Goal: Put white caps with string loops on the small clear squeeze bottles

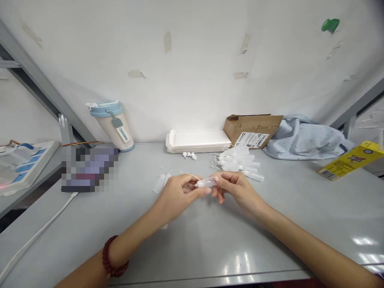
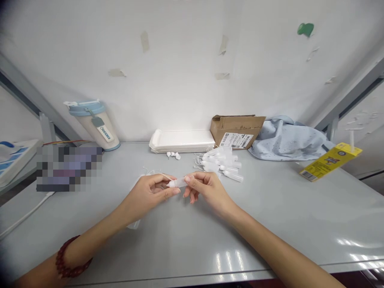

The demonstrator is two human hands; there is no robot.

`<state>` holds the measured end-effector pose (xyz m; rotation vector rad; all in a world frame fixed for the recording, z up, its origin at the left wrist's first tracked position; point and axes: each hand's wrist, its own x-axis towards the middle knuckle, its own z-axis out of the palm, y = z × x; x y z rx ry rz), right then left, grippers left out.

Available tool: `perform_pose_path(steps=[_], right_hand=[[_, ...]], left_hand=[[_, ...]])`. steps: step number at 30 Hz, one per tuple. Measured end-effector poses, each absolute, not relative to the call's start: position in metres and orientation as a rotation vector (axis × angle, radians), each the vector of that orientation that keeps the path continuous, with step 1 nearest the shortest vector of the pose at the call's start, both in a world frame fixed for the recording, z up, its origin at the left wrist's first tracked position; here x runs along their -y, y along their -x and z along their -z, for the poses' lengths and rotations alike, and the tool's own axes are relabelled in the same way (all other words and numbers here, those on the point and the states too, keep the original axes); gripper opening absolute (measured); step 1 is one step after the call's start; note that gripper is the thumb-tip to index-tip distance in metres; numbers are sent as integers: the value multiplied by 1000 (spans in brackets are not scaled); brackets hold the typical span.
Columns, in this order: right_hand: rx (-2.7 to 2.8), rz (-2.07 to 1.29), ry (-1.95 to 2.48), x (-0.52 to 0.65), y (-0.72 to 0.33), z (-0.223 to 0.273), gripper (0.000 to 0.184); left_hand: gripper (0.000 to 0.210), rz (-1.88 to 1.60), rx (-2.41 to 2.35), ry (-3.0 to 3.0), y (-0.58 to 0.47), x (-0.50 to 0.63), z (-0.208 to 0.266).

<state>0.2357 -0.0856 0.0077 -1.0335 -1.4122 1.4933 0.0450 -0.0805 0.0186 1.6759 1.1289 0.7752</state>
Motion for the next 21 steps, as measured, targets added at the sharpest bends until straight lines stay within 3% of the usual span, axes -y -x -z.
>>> perform_pose_path(steps=[5, 11, 21], right_hand=[[1396, -1446, 1015, 85, -236, -9, 28], [1425, -1466, 1078, 84, -234, -6, 35], [1489, -1458, 1151, 85, -234, -6, 45]], left_hand=[[44, -645, -1005, -1558, -43, 74, -18], [43, -630, -1010, -1569, -42, 74, -18], [14, -784, -1098, -1984, -43, 80, -19]])
